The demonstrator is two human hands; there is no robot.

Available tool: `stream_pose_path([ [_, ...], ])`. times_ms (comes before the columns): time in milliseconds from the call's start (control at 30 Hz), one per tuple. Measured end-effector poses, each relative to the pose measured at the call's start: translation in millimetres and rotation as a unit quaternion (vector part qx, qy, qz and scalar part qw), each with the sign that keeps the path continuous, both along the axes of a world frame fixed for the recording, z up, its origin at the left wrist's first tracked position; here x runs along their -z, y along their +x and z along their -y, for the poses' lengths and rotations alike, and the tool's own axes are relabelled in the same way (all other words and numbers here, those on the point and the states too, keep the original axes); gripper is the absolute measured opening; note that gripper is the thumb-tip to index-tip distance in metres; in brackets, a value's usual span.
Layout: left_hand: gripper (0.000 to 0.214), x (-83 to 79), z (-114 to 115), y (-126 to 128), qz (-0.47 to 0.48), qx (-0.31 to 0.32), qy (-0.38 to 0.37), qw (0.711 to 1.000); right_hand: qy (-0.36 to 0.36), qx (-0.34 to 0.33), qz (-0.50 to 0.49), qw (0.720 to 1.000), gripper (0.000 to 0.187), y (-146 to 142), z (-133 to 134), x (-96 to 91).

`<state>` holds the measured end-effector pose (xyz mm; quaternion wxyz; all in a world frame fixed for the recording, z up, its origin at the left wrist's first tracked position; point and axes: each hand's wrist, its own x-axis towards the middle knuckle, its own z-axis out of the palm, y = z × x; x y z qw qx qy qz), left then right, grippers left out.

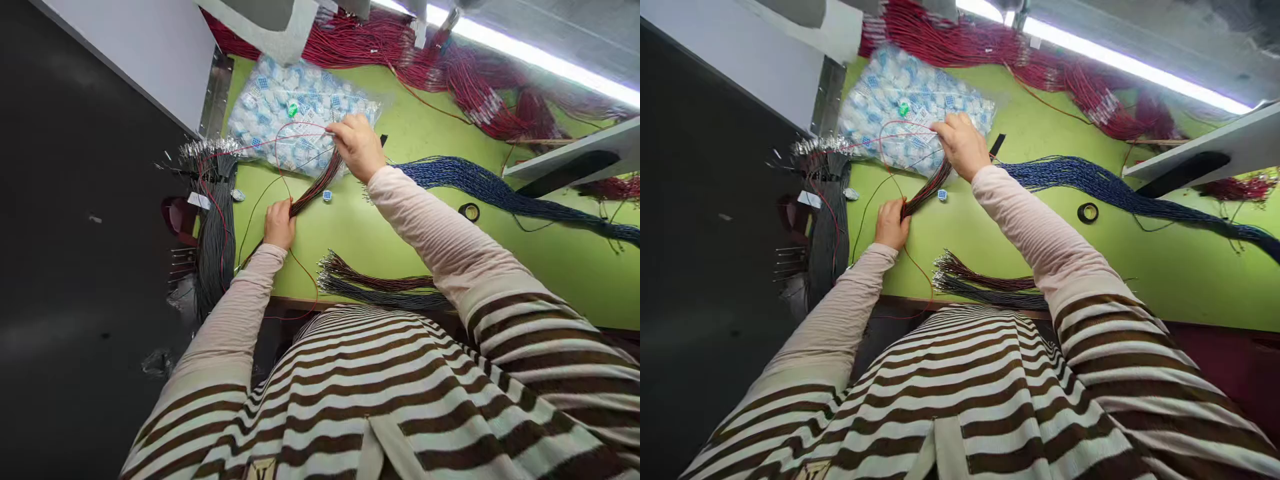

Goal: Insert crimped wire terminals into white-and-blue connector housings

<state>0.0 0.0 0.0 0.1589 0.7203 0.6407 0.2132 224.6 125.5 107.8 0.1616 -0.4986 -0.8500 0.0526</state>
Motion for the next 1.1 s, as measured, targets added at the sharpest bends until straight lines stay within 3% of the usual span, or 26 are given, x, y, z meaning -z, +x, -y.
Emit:
stream_pose_path([
  [133,0.049,-4.2,3,1,0.007,-0.022,-0.008,1.000,-0.037,0.037,0.025,0.998,0.040,-12,-24,10.9],
  [233,0.048,-5.5,6,-1,0.057,-0.048,-0.014,0.997,-0.042,0.036,0.015,0.998,0.037,-6,-26,17.5],
  [433,0.028,-7.8,9,-5,0.164,-0.101,-0.004,0.981,-0.012,-0.004,-0.050,0.999,0.035,25,-1,31.0],
  [600,0.014,-17.6,6,-9,0.244,-0.146,-0.004,0.959,-0.098,-0.018,-0.094,0.991,0.031,32,28,46.4],
  [733,0.027,-38.8,1,-23,0.308,-0.143,-0.049,0.939,-0.149,0.020,-0.137,0.979,0.029,29,37,58.5],
  [900,0.028,-87.2,-15,-62,0.373,-0.106,-0.142,0.911,-0.137,0.019,-0.136,0.981,0.036,26,30,65.6],
  [1000,0.026,-110.1,-32,-87,0.307,-0.094,-0.143,0.936,-0.088,-0.003,-0.087,0.992,0.036,22,31,61.4],
  [1100,0.023,-114.6,-48,-98,0.123,-0.124,-0.031,0.984,-0.019,-0.096,-0.013,0.995,0.036,5,39,54.4],
])
